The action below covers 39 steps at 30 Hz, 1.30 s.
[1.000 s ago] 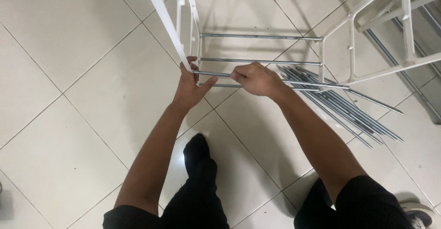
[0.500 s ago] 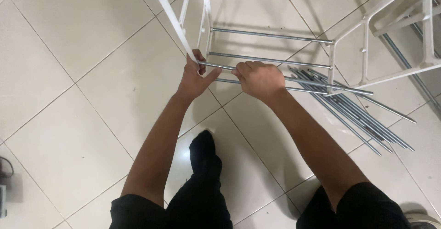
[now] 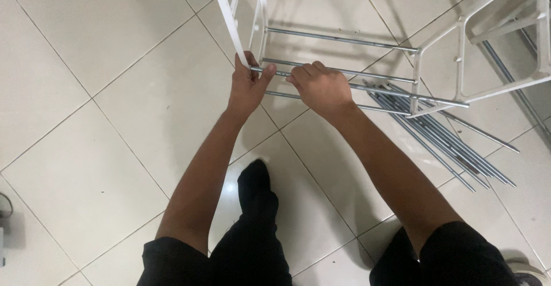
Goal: The person inserts metal rods into the slots of a white plastic rack frame on the floor. They repeatedly pick up rods and place them horizontally between the frame sides, gradually filling the rack structure.
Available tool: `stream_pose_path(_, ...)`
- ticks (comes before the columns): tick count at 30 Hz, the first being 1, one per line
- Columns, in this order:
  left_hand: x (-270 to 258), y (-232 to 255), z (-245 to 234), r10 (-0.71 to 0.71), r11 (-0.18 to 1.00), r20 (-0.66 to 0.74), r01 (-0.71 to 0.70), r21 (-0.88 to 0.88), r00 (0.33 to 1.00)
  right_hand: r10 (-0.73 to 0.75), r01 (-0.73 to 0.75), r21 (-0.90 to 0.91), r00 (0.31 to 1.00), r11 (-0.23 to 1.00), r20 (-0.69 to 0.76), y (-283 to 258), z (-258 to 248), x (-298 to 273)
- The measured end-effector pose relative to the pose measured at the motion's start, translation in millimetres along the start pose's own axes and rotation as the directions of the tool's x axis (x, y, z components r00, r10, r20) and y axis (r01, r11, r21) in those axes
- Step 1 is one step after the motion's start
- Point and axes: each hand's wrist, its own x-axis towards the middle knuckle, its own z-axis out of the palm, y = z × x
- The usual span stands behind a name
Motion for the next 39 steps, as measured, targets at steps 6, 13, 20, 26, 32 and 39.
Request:
stream_pose_path(6,-9.0,-20.4,-6.8,0.111,0.993,0.04,-0.112,0.04,0.993,0.257,-0.4,0.15,0.79,0.904,0.557,11.7,-0.5,27.2)
stream_pose_path(13,-8.0,-29.2,-4.3,0.044,0.999,0.067,-0.046,0.023,0.997,0.221,-0.353,0.261,0.877,0.898,0.426,13.0,0.7,17.2)
stream_pose_path(20,-3.4,-33.3,-10.1,0.077,0.994,0.055,-0.071,-0.088,0.996,-0.17,0.109,-0.292,0.966,0.95,-0.194,22.1,8.3,-19.4)
stream_pose_path(26,0.8,-21.7,-25.4,0.135,0.989,0.044,-0.132,-0.061,0.99,-0.277,0.154,-0.382,0.916,0.911,-0.291,53.7,-12.5,-36.8)
stream_pose_path(32,-2.7,-7.0,-23.6,0.06,0.998,0.073,-0.059,-0.021,0.996,0.006,-0.003,-0.095,0.999,0.995,0.032,58.8,-16.7,-28.9)
stream_pose_path(39,-8.5,-11.8,-20.2,0.155,0.983,0.067,-0.161,0.085,0.986,0.256,-0.501,0.182,0.682,0.846,0.685,79.9,-25.7,-2.0)
